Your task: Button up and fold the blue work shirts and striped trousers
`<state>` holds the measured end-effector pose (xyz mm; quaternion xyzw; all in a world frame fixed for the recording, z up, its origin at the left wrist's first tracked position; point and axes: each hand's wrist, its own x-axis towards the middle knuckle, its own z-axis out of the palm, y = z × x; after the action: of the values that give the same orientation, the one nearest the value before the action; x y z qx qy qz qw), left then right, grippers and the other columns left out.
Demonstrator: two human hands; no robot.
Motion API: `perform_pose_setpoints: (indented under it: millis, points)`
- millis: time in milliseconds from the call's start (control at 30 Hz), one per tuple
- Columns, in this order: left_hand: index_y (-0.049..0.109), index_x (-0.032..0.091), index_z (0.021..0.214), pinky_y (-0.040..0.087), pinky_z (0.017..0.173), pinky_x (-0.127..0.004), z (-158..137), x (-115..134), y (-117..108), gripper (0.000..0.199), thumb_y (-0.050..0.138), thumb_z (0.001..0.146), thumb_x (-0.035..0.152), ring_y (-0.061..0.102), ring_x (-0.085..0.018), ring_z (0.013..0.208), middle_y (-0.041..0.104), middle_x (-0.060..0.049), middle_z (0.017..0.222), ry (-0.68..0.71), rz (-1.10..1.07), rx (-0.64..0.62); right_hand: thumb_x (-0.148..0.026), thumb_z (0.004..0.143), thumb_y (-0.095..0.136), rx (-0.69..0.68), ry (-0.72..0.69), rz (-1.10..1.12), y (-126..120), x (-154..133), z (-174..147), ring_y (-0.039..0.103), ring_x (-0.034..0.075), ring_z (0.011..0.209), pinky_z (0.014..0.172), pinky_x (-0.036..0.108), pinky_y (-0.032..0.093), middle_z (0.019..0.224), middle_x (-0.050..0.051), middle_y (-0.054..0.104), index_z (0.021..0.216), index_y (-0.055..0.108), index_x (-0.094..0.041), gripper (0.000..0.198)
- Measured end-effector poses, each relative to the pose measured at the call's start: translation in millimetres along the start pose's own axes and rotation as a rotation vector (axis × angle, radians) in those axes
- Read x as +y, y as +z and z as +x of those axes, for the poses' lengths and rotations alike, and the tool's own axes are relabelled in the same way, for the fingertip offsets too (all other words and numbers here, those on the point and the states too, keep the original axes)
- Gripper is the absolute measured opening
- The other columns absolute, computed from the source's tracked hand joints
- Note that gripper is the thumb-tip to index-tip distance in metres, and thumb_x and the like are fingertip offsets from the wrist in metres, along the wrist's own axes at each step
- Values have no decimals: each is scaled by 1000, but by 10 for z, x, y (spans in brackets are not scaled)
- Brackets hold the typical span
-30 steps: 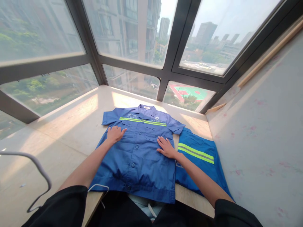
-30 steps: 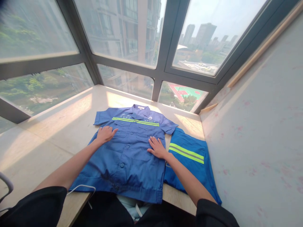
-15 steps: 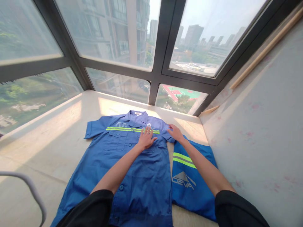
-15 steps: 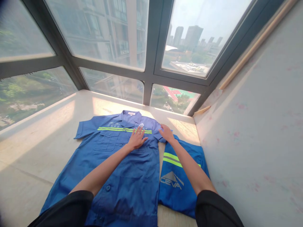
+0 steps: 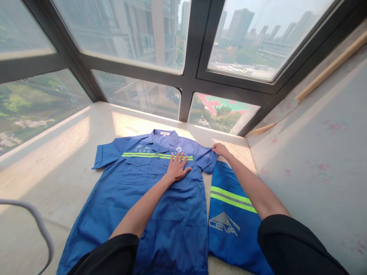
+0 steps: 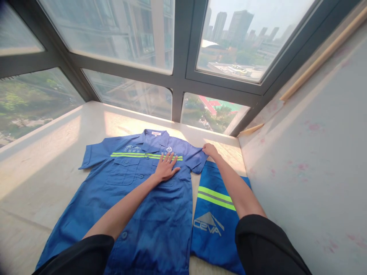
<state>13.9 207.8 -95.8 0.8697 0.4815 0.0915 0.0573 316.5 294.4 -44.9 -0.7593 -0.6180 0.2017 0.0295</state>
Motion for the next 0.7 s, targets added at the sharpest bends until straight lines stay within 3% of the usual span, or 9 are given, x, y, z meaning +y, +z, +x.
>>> perform_pose_setpoints:
  millis: [200, 367, 467, 533, 633, 700]
  points:
    - [37, 22, 153, 13, 120, -59, -8, 20, -53, 76, 30, 93, 68, 24, -35, 148, 33, -14, 159, 3, 7, -20, -12, 71, 63, 36, 7, 167, -180, -100, 21, 65, 21, 82, 72, 24, 47, 68, 5, 67, 65, 67, -15, 8]
    - [40, 25, 151, 22, 113, -62, 114, 38, -180, 78, 31, 90, 73, 33, -39, 142, 42, -16, 153, 1, 17, -66, -20, 78, 66, 24, 60, 403, -295, -156, -134, 61, 16, 70, 61, 24, 49, 75, 4, 66, 82, 65, -15, 6]
    - [41, 29, 150, 33, 103, -60, 302, 72, -284, 74, 29, 91, 72, 44, -40, 130, 54, -17, 143, -43, 3, -82, -31, 80, 72, -87, 84, 579, -400, -141, -292, 60, 14, 65, 57, 25, 52, 75, 3, 66, 93, 65, -17, 21]
    - [43, 29, 148, 37, 97, -58, 446, 105, -335, 75, 29, 90, 73, 48, -41, 125, 57, -18, 137, -69, 0, -94, -35, 76, 79, -210, 96, 680, -450, -118, -404, 62, 14, 64, 57, 25, 54, 74, 4, 67, 90, 66, -16, 27]
    - [52, 25, 142, 39, 91, -56, 626, 158, -357, 71, 33, 90, 72, 50, -41, 119, 58, -20, 133, -75, 32, -123, -30, 63, 89, -369, 143, 794, -451, -80, -547, 62, 13, 60, 52, 23, 52, 71, 6, 68, 79, 65, -14, 33]
    - [55, 23, 139, 40, 90, -55, 699, 184, -339, 68, 38, 91, 68, 51, -40, 117, 57, -21, 133, -75, 57, -138, -21, 57, 91, -398, 175, 847, -414, -55, -606, 60, 13, 57, 47, 21, 50, 67, 5, 67, 74, 62, -14, 35]
